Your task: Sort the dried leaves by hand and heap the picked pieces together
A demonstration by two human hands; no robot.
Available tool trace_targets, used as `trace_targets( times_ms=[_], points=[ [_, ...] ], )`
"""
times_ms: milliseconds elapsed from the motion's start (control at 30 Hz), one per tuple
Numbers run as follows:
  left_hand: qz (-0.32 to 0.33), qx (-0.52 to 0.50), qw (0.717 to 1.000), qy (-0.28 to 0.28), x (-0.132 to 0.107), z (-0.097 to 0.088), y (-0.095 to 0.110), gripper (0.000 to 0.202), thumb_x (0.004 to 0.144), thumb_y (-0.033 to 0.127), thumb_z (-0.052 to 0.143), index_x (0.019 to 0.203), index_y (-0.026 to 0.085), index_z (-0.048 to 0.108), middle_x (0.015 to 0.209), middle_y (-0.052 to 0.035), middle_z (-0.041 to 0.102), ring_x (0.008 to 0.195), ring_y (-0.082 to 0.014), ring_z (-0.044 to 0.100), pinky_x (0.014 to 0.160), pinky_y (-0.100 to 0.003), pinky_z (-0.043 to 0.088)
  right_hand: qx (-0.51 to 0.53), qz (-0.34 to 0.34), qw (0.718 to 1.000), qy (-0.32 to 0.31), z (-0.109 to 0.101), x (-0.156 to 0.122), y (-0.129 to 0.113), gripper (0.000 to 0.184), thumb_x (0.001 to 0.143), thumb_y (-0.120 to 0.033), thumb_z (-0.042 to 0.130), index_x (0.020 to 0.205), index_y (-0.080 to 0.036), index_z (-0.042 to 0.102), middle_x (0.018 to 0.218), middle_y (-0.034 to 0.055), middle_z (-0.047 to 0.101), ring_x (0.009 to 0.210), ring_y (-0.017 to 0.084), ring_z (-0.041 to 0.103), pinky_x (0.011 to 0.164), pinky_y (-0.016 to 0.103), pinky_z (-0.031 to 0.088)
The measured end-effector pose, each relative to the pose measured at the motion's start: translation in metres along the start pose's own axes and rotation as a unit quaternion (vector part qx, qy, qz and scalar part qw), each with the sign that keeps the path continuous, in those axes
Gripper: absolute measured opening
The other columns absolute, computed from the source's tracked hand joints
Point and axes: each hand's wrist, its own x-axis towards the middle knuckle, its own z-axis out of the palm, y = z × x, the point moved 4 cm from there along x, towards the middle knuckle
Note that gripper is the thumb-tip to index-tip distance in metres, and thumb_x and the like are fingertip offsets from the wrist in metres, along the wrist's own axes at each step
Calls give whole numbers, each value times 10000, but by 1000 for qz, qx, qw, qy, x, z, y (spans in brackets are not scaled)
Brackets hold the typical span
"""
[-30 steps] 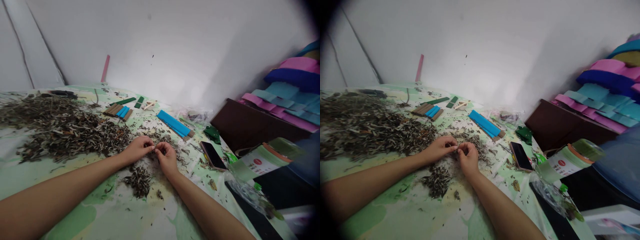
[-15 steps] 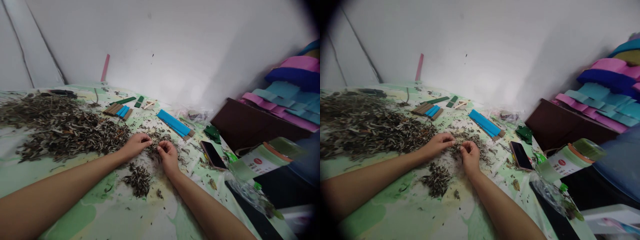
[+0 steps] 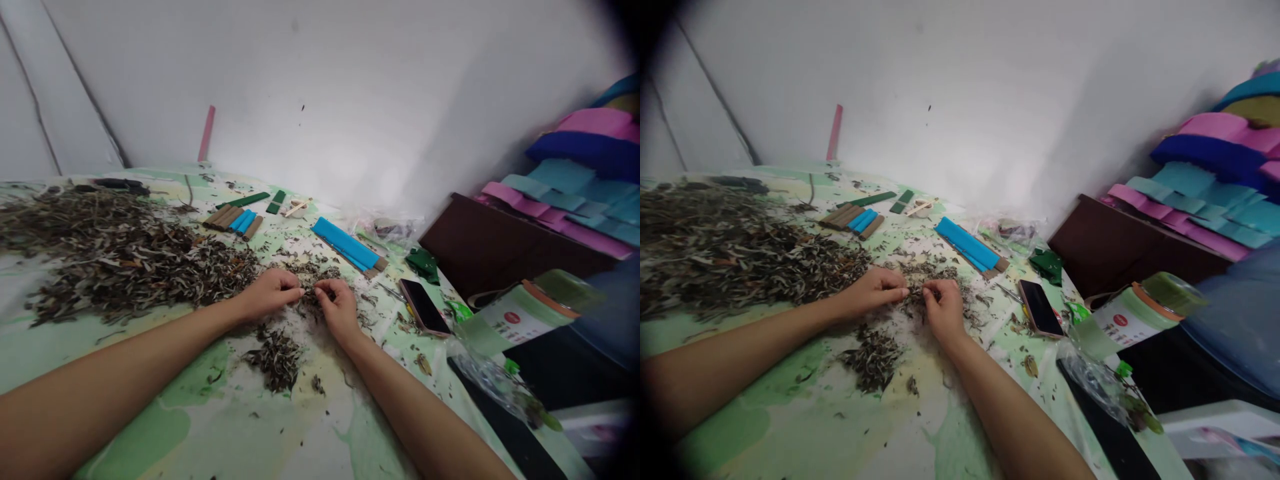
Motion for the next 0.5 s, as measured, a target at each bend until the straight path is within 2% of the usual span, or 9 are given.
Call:
trace_targets(
  times_ms=[67, 133, 200, 267, 333, 500],
  points=[
    [20, 15, 999, -42, -1, 5, 1, 302, 761, 298, 521, 499, 150, 554, 525, 11, 515, 551, -114, 459, 568, -218, 363, -50, -25, 998, -38, 2, 5, 5, 73, 692, -188, 647, 744, -222, 686, 785, 34, 649, 836, 219, 518, 793, 362, 368],
    [36, -10, 993, -111, -5, 12, 4, 244, 750, 275, 552, 546, 153, 610, 574, -2, 577, 564, -119, 503, 581, -220, 390, -82, -36, 994, -63, 2, 7, 9, 105, 649, -161, 687, 729, -229, 695, 777, 39, 649, 836, 229, 512, 809, 378, 352],
    [37, -66, 980, -182, -9, 17, 7, 208, 745, 284, 584, 593, 157, 646, 616, -21, 621, 587, -133, 547, 591, -228, 419, -106, -35, 992, -62, 1, 8, 13, 121, 643, -133, 683, 718, -226, 698, 767, 46, 646, 828, 234, 511, 800, 379, 349],
    [21, -123, 969, -214, -12, 18, 9, 201, 734, 312, 619, 612, 156, 649, 624, -31, 629, 596, -140, 561, 589, -236, 434, -123, -25, 991, -40, -2, 9, 16, 113, 664, -118, 651, 706, -216, 692, 762, 53, 642, 821, 234, 513, 786, 372, 352],
    [8, -162, 966, -200, -12, 14, 9, 207, 721, 323, 643, 604, 153, 629, 612, -26, 611, 590, -132, 546, 580, -238, 431, -125, -12, 992, -15, -4, 10, 20, 99, 699, -132, 620, 709, -208, 682, 772, 55, 642, 826, 232, 517, 784, 366, 353],
    [-5, -187, 972, -143, -6, 8, 4, 175, 698, 292, 660, 641, 142, 593, 622, 0, 561, 580, -105, 492, 555, -220, 385, -93, -7, 995, 22, -9, 10, 22, 95, 766, -187, 566, 766, -196, 662, 823, 59, 652, 851, 228, 526, 794, 359, 358]
  ],
)
